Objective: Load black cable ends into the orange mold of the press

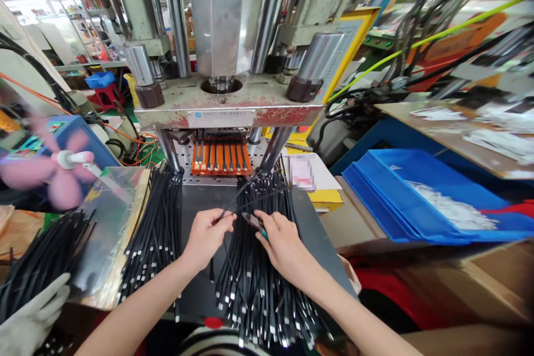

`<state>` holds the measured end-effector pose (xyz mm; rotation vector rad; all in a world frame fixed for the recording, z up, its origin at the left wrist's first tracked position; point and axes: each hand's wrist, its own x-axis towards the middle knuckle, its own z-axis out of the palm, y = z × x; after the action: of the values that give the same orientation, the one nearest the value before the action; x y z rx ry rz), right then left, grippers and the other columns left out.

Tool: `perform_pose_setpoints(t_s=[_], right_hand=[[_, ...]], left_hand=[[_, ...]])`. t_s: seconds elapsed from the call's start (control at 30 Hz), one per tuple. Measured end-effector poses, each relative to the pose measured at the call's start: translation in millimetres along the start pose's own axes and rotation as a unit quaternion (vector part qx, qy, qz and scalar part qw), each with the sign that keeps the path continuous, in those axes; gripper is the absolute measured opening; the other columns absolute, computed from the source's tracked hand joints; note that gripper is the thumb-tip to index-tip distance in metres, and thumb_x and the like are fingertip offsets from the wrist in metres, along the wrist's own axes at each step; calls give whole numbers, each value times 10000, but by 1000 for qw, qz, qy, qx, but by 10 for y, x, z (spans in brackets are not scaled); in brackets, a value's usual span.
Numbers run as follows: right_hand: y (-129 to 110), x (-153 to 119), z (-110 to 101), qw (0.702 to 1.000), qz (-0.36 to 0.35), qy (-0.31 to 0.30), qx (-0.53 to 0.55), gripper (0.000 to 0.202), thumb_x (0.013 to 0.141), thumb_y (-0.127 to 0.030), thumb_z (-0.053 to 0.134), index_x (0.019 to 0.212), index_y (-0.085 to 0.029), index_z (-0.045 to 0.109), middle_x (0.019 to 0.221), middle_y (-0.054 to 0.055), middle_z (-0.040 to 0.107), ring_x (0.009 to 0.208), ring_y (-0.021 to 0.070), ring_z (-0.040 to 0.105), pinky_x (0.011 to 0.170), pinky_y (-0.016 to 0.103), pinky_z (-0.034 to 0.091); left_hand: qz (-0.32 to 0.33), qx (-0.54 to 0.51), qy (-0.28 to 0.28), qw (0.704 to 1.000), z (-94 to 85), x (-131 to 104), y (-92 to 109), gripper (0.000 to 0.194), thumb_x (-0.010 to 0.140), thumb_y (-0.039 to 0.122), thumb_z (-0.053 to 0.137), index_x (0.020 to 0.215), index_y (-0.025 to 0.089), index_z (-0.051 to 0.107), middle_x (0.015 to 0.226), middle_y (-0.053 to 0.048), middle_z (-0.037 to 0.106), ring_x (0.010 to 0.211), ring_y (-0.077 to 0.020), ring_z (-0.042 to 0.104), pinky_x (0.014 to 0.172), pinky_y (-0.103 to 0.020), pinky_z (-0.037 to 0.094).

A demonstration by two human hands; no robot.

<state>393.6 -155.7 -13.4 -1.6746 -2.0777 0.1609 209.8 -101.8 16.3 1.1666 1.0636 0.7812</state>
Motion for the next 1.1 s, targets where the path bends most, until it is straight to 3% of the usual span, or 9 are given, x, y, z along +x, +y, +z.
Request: perform_pose_setpoints(t_s=[0.17,0.27,0.47,0.57,0.67,0.77,0.9,1.0,1.1], right_hand=[[-93,8,15,997,-6,12,-76,246,877,-140,443,1068,-160,597,973,112,554,877,235,547,752,365,462],[-93,17,80,995,26,-2,-92,345,850,-47,369,1111,-152,568,964,94,598,783,191,580,669,298,474],[-88,33,204,984,-1,137,-111,480,772,28,308,1198,-98,492,1127,177,509,1058,254,507,862,389,478],[-127,41,206,979,-18,152,-133,475,786,24,307,1221,-75,468,1133,197,486,1065,266,489,866,403,478],[-192,38,177,973,-26,135,-186,440,809,14,318,1207,-75,484,1103,194,523,986,260,532,812,376,484],[-239,32,148,971,-10,81,-223,297,843,-41,381,1072,-119,555,922,119,588,766,220,577,651,310,464],[-209,33,137,986,20,7,-165,112,855,-128,448,829,-176,545,727,29,587,591,166,569,500,246,358],[-165,36,115,993,19,29,-109,138,876,-146,399,860,-178,533,759,34,599,627,161,575,535,243,385],[-166,38,75,987,-17,97,-126,281,850,-68,342,1040,-138,537,946,117,582,838,211,565,707,311,459]], left_hand=[[-61,-97,-35,993,33,-28,76,297,689,379,668,576,123,569,474,47,439,350,-15,230,370,-199,105],[-79,-127,-31,988,32,-51,86,279,673,370,715,726,109,633,556,19,544,371,-6,244,365,-180,96],[-93,-188,-47,977,32,-124,90,364,641,355,784,854,100,634,590,-1,602,388,7,242,367,-154,92],[-92,-201,-51,974,35,-143,110,369,633,354,795,846,100,632,584,-2,606,379,11,242,365,-154,99],[-78,-196,-56,976,23,-144,119,353,634,359,794,801,95,630,580,-5,605,371,14,244,366,-158,106],[-66,-174,-60,981,-4,-146,113,343,635,369,790,757,91,629,577,-10,604,368,13,251,370,-165,110],[-65,-144,-61,986,-35,-162,102,363,641,404,772,777,95,640,575,-3,594,365,7,237,370,-176,101],[-45,-100,-37,993,-41,-168,80,387,664,422,742,859,99,657,583,7,586,367,0,216,371,-183,98],[17,-33,-13,999,-41,-155,20,291,720,391,692,750,104,648,620,-7,592,419,-21,296,406,-182,194]])
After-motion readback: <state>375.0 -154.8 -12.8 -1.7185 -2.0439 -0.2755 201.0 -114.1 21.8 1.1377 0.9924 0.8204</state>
